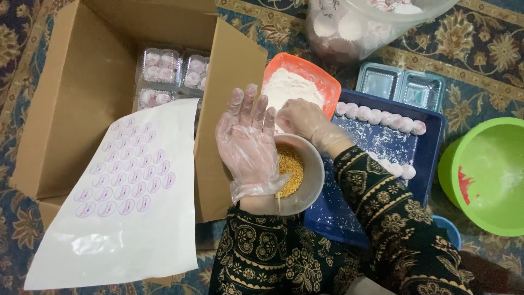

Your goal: Preparing small stuffed dough balls by filling them, rolling them into spheres, and coating them in granular toppings.

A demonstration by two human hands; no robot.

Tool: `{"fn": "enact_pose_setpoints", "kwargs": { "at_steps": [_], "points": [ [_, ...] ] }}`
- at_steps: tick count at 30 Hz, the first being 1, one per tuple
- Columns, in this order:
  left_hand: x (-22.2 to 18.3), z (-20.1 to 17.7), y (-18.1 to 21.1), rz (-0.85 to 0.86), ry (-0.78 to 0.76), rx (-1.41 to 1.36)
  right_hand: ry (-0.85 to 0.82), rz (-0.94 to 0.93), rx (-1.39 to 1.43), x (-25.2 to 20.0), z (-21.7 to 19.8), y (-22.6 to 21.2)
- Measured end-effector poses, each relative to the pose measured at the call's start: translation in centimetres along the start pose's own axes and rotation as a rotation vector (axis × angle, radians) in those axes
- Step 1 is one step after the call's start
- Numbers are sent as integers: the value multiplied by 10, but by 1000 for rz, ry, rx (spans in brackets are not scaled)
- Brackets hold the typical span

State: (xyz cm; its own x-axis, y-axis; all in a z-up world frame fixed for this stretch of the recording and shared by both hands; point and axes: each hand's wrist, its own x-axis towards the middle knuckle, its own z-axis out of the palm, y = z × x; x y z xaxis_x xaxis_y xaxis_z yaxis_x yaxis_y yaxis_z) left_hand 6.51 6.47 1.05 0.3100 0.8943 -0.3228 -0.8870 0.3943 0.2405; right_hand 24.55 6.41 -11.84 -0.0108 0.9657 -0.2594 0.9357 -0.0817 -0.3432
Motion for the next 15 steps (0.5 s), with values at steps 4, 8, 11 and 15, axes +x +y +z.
{"fn": "enact_pose_setpoints", "kwargs": {
  "at_steps": [4,8,11,15],
  "points": [
    [6,-12,-3,-23,-19,-47,64,29,9,-7,7,12],
    [10,-15,-1,-58,-67,-138,314,168,326,-50,-25,42],
    [6,-15,0,-43,-66,-106,433,257,450,-123,-80,39],
    [4,-9,-2,-23,-55,-53,369,577,278,-199,-84,83]
  ]
}}
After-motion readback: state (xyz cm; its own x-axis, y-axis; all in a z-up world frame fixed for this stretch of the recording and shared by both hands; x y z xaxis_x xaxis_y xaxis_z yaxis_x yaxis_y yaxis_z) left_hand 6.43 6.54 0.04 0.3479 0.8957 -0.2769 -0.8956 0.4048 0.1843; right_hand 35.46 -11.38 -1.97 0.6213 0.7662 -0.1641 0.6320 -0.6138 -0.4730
